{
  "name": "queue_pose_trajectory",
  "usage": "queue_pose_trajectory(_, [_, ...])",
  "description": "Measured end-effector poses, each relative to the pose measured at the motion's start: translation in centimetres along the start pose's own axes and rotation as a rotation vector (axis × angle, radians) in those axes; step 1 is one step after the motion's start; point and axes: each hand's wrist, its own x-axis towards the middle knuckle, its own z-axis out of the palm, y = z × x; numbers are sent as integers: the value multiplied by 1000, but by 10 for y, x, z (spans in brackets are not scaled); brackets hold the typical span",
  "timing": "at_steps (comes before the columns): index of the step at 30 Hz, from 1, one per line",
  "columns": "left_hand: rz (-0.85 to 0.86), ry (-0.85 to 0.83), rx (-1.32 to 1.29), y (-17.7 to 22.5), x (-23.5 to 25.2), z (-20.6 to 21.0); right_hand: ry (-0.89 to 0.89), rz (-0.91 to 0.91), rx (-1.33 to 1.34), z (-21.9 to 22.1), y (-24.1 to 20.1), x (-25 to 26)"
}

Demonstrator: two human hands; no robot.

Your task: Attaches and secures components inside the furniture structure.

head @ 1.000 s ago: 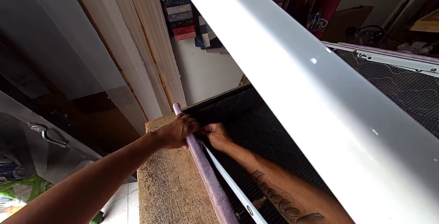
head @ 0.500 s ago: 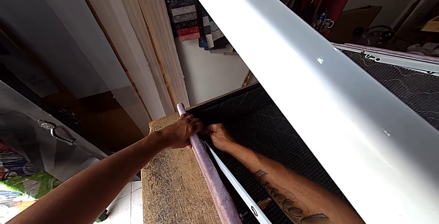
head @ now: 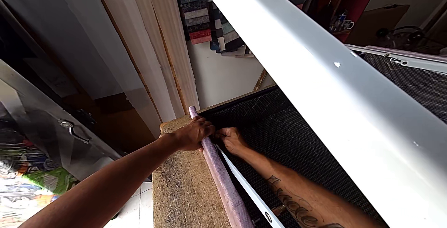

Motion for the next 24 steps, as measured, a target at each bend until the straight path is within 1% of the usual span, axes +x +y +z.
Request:
queue_pose_trajectory(2, [-6,-16,15,-1,0,0,16,35,-88,5,-1,1])
queue_pose_trajectory(4, [-1,-13,20,-2,0,2,-18,86,-152,6,-4,1])
queue_pose_trajectory(7, [-1,-17,14,-5,0,5,-59,205,-52,7,-3,1])
queue_pose_trajectory(9, [-3,-22,28,-7,1,7,-5,262,58,8,13,8])
queue_pose_trajectory(11, [4,-19,40,-10,1,10,87,201,151,7,22,12])
queue_pose_trajectory(13, [2,-27,42,-12,1,13,1,103,228,-1,26,12])
queue_pose_trajectory(14, [-1,-30,40,-12,0,13,-22,97,207,-2,23,11])
queue_pose_trajectory(16, [-9,-33,49,-11,0,12,27,125,19,0,15,9])
queue_pose_trajectory(17, [-11,-36,38,-11,1,11,53,94,-43,-1,16,9])
queue_pose_trajectory(18, [-7,-35,15,-10,4,11,64,34,-34,-4,20,10])
queue_pose_trajectory(20, [-8,-34,-30,-4,10,9,-8,-111,13,-12,26,6])
queue_pose_trajectory(23, [-84,-29,17,8,7,7,-78,-294,-146,-5,24,2])
queue_pose_trajectory(24, [-109,-45,48,6,5,7,-141,-385,-153,-3,22,4])
